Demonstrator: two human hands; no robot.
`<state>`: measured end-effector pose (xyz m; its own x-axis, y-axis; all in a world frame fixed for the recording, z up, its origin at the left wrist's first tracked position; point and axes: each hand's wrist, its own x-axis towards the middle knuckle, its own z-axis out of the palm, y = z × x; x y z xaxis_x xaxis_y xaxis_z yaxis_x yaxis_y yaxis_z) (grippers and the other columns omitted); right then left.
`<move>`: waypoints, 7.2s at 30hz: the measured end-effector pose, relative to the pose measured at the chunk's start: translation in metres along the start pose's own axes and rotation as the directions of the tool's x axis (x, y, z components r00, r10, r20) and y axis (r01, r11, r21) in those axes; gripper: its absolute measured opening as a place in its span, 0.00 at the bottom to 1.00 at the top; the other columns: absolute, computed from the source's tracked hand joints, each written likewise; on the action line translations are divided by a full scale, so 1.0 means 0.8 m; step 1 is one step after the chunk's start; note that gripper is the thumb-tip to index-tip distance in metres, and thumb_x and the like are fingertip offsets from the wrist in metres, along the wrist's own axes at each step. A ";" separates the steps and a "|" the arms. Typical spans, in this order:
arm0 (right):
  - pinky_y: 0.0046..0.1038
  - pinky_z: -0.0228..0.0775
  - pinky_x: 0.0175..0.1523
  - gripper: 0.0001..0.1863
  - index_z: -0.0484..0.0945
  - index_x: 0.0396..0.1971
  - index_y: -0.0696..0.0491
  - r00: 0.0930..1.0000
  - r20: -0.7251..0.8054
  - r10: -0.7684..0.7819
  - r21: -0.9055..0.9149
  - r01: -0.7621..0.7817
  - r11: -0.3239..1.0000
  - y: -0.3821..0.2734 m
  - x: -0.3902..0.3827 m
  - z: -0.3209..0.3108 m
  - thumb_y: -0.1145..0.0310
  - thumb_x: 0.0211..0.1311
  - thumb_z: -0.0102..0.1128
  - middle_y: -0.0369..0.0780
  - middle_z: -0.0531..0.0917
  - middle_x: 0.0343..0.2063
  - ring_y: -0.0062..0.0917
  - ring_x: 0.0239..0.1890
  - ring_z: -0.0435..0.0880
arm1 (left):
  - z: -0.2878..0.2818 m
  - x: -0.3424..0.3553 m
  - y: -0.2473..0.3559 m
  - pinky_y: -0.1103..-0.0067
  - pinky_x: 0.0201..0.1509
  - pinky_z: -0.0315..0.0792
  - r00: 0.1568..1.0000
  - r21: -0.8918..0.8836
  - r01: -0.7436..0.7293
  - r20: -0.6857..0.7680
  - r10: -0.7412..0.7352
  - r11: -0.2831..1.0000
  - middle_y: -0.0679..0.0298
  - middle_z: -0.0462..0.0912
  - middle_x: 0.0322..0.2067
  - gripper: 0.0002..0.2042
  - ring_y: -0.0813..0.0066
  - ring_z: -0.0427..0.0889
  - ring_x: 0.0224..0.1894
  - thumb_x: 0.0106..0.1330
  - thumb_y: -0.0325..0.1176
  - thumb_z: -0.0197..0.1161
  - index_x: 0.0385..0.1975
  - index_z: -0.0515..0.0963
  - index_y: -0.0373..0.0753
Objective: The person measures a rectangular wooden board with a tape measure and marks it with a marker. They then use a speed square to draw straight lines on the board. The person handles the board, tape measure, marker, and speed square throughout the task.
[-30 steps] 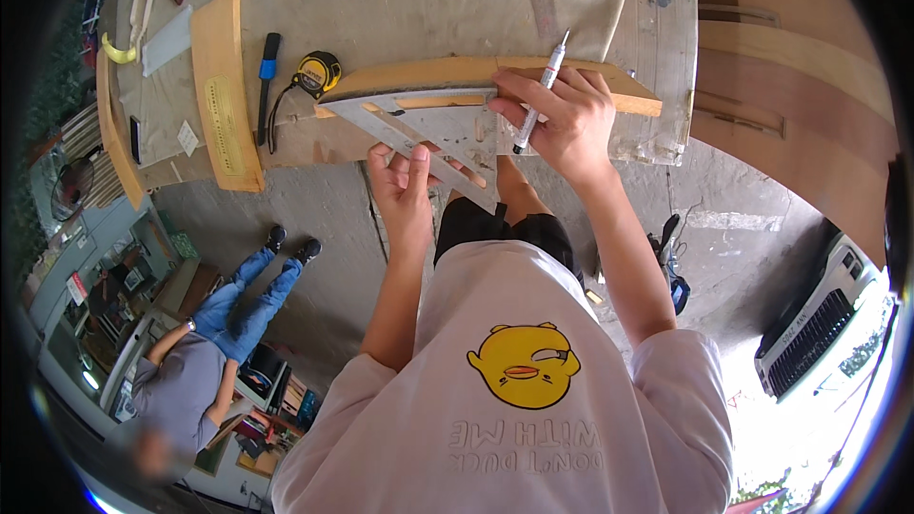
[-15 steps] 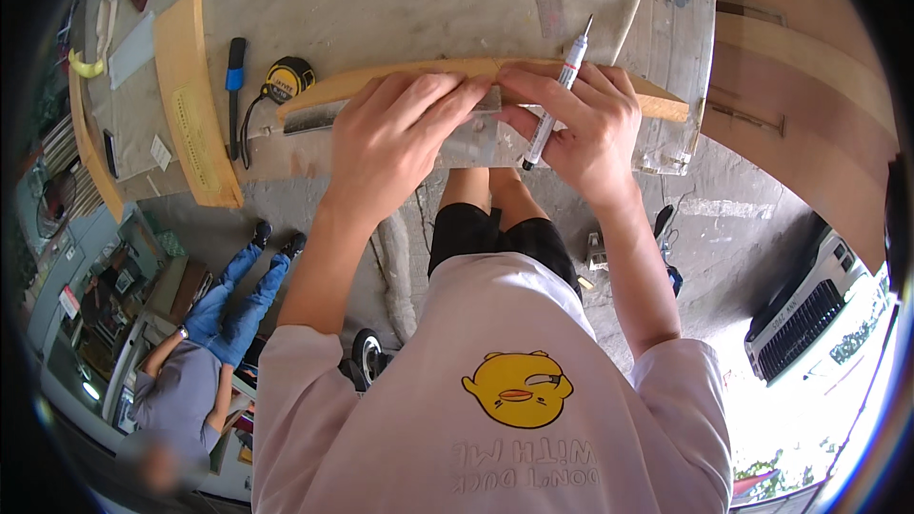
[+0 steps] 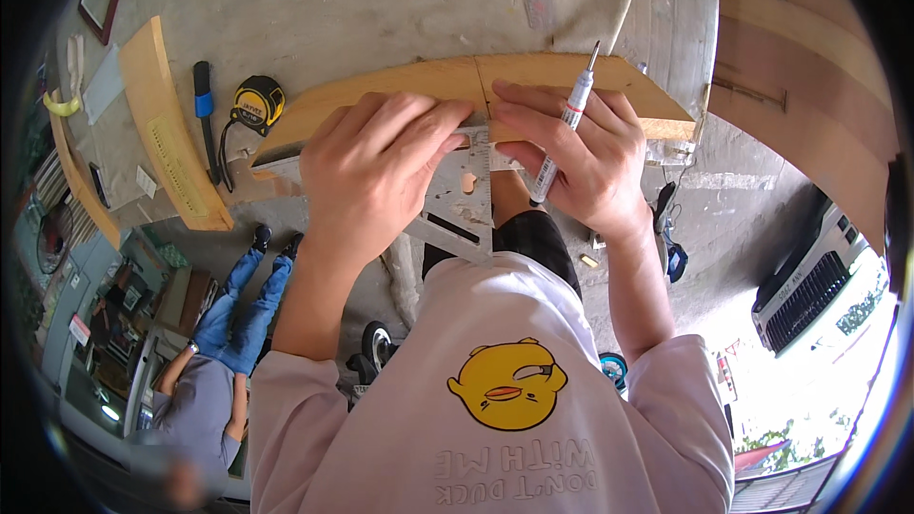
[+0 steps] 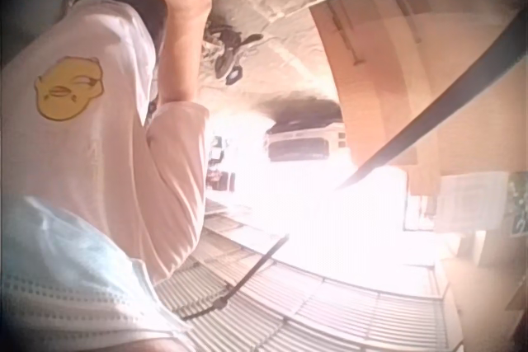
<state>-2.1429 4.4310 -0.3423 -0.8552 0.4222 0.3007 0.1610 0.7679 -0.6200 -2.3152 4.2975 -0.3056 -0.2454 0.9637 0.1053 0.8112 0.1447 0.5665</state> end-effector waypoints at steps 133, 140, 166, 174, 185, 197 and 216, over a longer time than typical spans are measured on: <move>0.34 0.77 0.41 0.14 0.78 0.43 0.56 0.950 -0.256 0.180 0.112 -0.156 0.981 -0.061 -0.009 -0.005 0.74 0.56 0.68 0.39 0.85 0.28 0.34 0.39 0.88 | -0.023 -0.037 -0.085 0.71 0.44 0.74 0.930 0.259 -0.325 -0.084 0.357 0.909 0.64 0.84 0.46 0.10 0.64 0.82 0.41 0.51 0.31 0.77 0.33 0.87 0.48; 0.35 0.77 0.45 0.14 0.79 0.42 0.55 0.957 -0.240 0.161 0.025 -0.159 0.987 -0.067 -0.008 0.008 0.73 0.55 0.70 0.37 0.86 0.26 0.34 0.41 0.88 | -0.025 -0.039 -0.086 0.71 0.44 0.74 0.933 0.253 -0.327 -0.063 0.353 0.910 0.64 0.84 0.47 0.11 0.63 0.82 0.42 0.51 0.31 0.76 0.36 0.87 0.49; 0.28 0.73 0.35 0.17 0.80 0.42 0.55 0.972 -0.212 0.098 -0.050 -0.111 0.993 -0.068 -0.011 0.006 0.73 0.51 0.73 0.36 0.85 0.27 0.30 0.35 0.86 | -0.026 -0.031 -0.083 0.81 0.37 0.74 0.930 0.289 -0.316 -0.094 0.355 0.904 0.71 0.86 0.46 0.14 0.74 0.81 0.36 0.44 0.35 0.78 0.34 0.89 0.58; 0.34 0.73 0.46 0.12 0.78 0.47 0.55 0.938 -0.322 0.130 -0.118 -0.176 0.977 -0.021 -0.019 -0.026 0.74 0.63 0.61 0.40 0.87 0.36 0.34 0.44 0.86 | -0.032 -0.024 -0.100 0.79 0.40 0.72 0.939 0.288 -0.316 -0.046 0.342 0.904 0.71 0.85 0.46 0.19 0.73 0.82 0.37 0.51 0.40 0.75 0.46 0.85 0.61; 0.34 0.65 0.52 0.13 0.78 0.41 0.49 0.966 -0.258 -0.002 -0.143 -0.036 0.989 0.124 0.079 0.020 0.78 0.57 0.64 0.32 0.83 0.33 0.31 0.38 0.78 | -0.019 0.074 -0.168 0.71 0.49 0.74 0.957 0.139 -0.284 -0.020 0.289 0.949 0.66 0.82 0.49 0.29 0.63 0.81 0.45 0.44 0.23 0.72 0.52 0.82 0.54; 0.31 0.63 0.43 0.13 0.73 0.36 0.50 0.974 -0.223 0.042 -0.120 -0.070 0.990 0.162 0.088 0.056 0.83 0.52 0.61 0.30 0.80 0.29 0.28 0.34 0.76 | 0.003 0.074 -0.202 0.60 0.63 0.68 0.941 0.207 -0.281 0.252 0.226 0.937 0.63 0.66 0.64 0.49 0.57 0.71 0.60 0.34 0.65 0.77 0.64 0.69 0.61; 0.40 0.59 0.70 0.29 0.74 0.49 0.50 0.977 -0.032 0.213 0.100 -0.209 0.973 0.028 -0.041 0.136 0.57 0.50 0.76 0.45 0.76 0.62 0.36 0.65 0.73 | 0.052 0.097 -0.206 0.70 0.50 0.69 0.998 0.085 -0.028 -0.055 0.033 0.996 0.62 0.84 0.45 0.18 0.64 0.80 0.43 0.65 0.38 0.67 0.53 0.79 0.41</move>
<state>-2.1648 4.3818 -0.4445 -0.7852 0.5911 0.1847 0.2859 0.6105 -0.7386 -2.4457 4.3575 -0.4248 -0.2475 0.9541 0.1688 0.8600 0.1361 0.4919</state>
